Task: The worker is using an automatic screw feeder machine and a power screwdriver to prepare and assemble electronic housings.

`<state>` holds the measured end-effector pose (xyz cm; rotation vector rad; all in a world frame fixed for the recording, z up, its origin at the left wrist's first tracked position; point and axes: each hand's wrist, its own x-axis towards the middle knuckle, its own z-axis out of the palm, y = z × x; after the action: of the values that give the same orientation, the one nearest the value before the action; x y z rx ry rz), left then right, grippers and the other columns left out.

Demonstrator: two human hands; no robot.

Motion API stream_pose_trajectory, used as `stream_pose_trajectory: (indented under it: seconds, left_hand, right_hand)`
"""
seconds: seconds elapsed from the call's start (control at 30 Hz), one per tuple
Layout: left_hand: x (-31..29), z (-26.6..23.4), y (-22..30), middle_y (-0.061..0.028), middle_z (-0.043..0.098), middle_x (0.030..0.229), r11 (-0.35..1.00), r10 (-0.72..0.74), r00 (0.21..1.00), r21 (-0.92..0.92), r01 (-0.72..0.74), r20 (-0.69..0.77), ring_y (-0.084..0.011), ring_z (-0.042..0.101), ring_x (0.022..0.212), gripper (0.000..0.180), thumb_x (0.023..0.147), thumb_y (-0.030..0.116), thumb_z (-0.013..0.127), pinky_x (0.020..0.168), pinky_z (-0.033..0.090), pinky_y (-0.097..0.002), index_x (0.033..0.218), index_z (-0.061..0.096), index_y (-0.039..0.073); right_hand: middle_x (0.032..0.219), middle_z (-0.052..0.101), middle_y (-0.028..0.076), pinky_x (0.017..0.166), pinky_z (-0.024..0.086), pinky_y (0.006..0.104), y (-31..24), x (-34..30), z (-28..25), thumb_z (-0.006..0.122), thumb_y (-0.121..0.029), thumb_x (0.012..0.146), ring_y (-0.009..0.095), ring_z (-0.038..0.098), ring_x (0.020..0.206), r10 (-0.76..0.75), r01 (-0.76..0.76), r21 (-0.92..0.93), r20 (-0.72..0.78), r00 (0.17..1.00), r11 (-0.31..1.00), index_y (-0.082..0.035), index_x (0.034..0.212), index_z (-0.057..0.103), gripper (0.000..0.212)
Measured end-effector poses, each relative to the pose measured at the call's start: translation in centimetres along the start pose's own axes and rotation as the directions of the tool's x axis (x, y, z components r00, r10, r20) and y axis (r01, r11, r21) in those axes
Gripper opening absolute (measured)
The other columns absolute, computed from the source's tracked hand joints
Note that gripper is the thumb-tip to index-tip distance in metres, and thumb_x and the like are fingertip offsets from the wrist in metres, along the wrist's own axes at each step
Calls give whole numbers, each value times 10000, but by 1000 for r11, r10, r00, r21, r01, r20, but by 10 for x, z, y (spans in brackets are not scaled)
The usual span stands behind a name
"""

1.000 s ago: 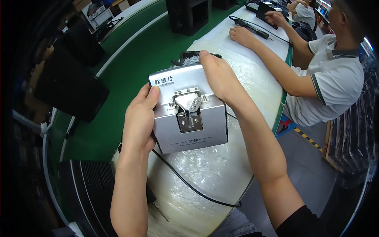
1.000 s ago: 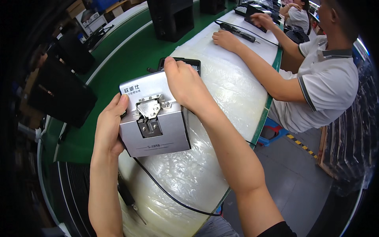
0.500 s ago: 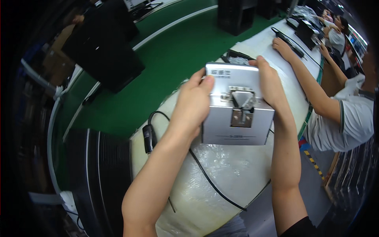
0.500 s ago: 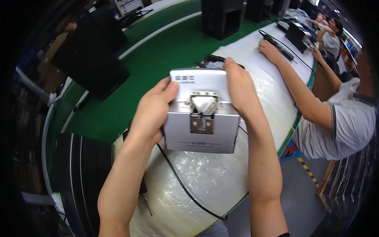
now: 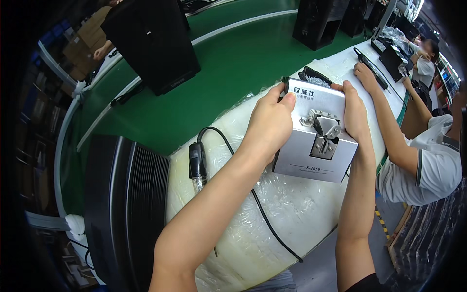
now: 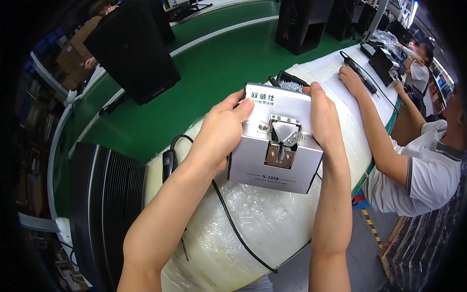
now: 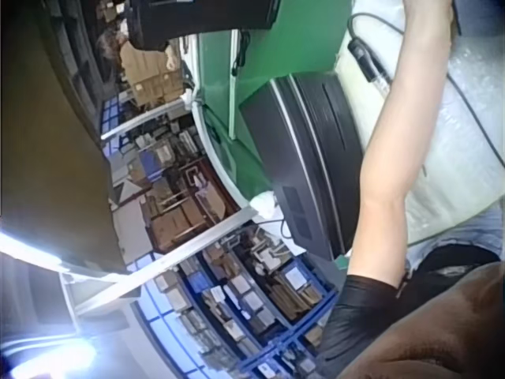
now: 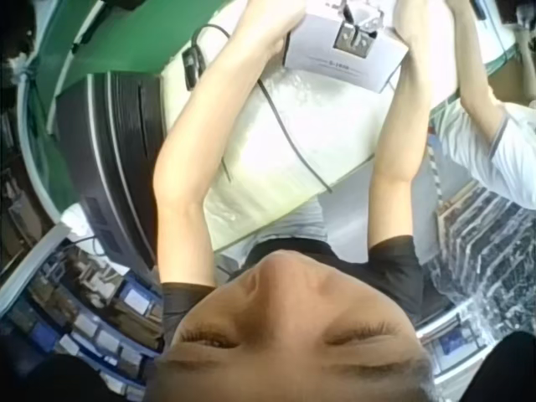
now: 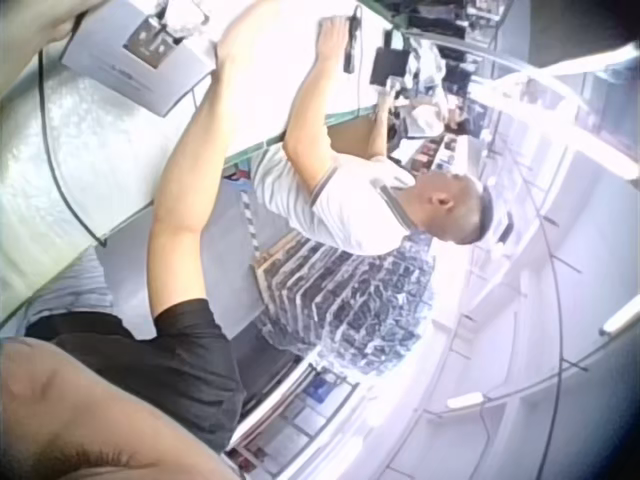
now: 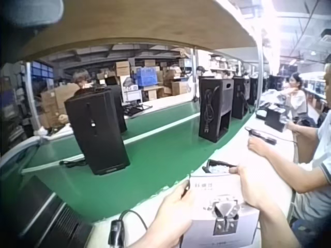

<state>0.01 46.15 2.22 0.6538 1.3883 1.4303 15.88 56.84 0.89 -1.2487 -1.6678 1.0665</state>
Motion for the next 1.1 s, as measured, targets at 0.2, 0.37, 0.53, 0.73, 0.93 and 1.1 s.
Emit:
stream_pose_trajectory:
  seconds: [0.2,0.37,0.53,0.73,0.93,1.1]
  left_hand:
    - [0,0,0,-205,598,1366,999,-8,1000,43,9,-8,-294,564,1266,467,1049,219,467,1070,402,-361,1469,473,12]
    - [1,-4,-3,-157,621,1297,999,34,999,43,-34,12,-198,635,1112,468,1067,199,467,940,512,-331,1490,439,2]
    - [-5,-2,1,-200,591,1377,1000,17,1000,14,-17,-2,-286,557,1270,458,1054,211,471,1077,394,-358,1462,479,3]
    - [-8,-4,-2,-154,604,1342,997,53,998,57,-52,-14,-199,616,1148,462,1065,190,474,984,478,-317,1486,448,1]
    - [-28,-5,-28,-157,572,1394,986,143,990,83,-143,7,-198,558,1233,474,1061,165,481,1056,412,-301,1500,422,-2]
    - [-76,-24,-72,-175,507,1468,959,229,973,167,-230,26,-227,489,1330,509,1041,68,396,1132,340,-314,1539,339,-17]
  right_hand:
    - [1153,659,254,996,418,325,-3,-3,0,371,-497,1020,268,609,1087,11,-11,6,6,1000,1000,127,1219,622,701]
    - [1096,676,222,921,439,293,10,5,2,373,-494,1023,231,618,989,-12,12,-5,-14,1000,1000,83,1223,650,671]
    - [1066,687,202,880,458,277,15,6,1,377,-489,1026,206,628,933,-15,15,-21,-21,1000,1000,66,1226,660,654]
    - [1103,678,203,914,454,286,20,5,2,367,-469,1042,214,624,978,-44,44,-1,3,999,999,78,1252,635,644]
    - [1356,561,280,1122,352,384,20,-36,-1,339,-434,1075,356,523,1293,-222,223,11,-37,974,975,87,1377,487,620]
    - [1507,398,304,1200,251,426,37,-89,8,371,-268,1042,401,368,1433,-433,436,88,-52,900,896,108,1473,341,572]
